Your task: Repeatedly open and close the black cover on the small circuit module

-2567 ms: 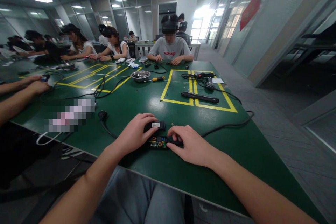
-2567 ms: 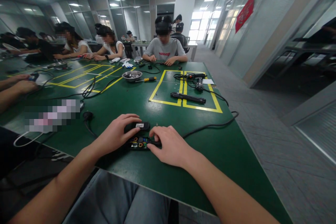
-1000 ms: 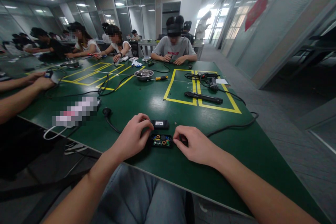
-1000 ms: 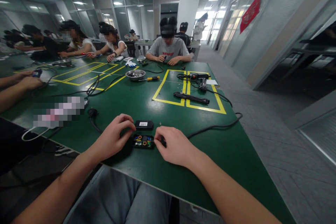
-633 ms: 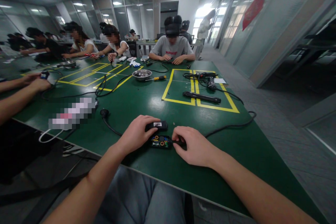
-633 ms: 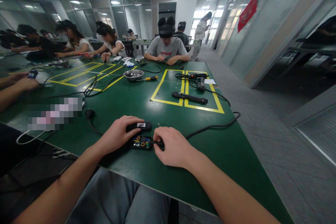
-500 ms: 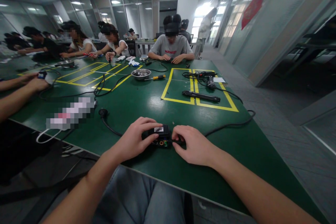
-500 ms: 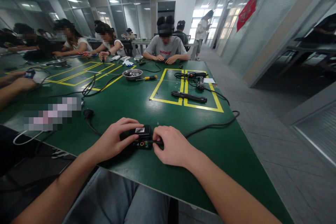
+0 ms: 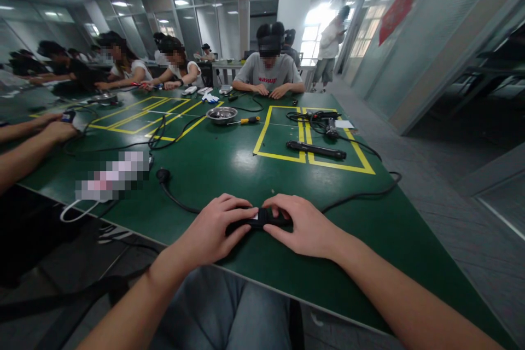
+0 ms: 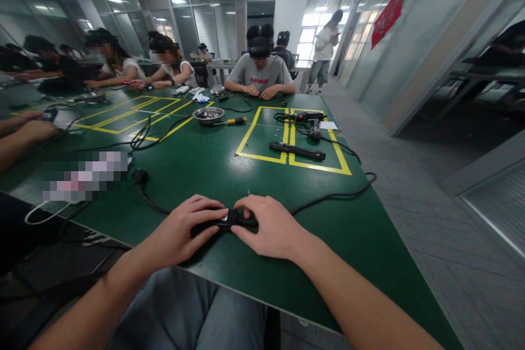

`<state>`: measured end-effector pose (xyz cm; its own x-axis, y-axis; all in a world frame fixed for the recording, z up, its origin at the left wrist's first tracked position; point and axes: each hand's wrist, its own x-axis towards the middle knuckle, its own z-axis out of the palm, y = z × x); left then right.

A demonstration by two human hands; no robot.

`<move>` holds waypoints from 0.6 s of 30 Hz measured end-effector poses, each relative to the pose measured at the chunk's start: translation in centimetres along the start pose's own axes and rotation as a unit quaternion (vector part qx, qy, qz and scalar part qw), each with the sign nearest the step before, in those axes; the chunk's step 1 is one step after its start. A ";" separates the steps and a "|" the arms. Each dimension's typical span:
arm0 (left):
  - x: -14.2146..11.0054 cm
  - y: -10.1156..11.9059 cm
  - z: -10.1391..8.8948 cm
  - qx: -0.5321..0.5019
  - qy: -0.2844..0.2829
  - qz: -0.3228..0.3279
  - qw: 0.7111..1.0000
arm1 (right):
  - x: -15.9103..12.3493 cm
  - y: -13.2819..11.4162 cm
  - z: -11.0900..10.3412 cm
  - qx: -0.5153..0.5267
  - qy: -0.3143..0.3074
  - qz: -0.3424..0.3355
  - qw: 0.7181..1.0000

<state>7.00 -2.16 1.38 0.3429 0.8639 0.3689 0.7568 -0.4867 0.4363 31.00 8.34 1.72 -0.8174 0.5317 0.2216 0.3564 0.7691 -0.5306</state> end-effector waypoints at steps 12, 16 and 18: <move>0.4 0.1 -0.3 0.069 -0.041 0.001 0.997 | 0.2 0.5 0.3 -0.017 0.004 -0.022 1.000; 1.2 0.8 -1.0 0.088 -0.063 -0.015 0.994 | 0.2 0.4 0.3 -0.004 0.000 -0.013 1.000; 1.6 1.1 -1.2 0.104 -0.074 -0.016 0.992 | 0.2 0.4 0.4 -0.004 0.002 -0.013 1.000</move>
<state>7.76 -1.46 3.48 0.3827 0.8958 0.2260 0.8619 -0.4343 0.2618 30.83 8.63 1.25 -0.8249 0.5125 0.2385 0.3381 0.7854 -0.5185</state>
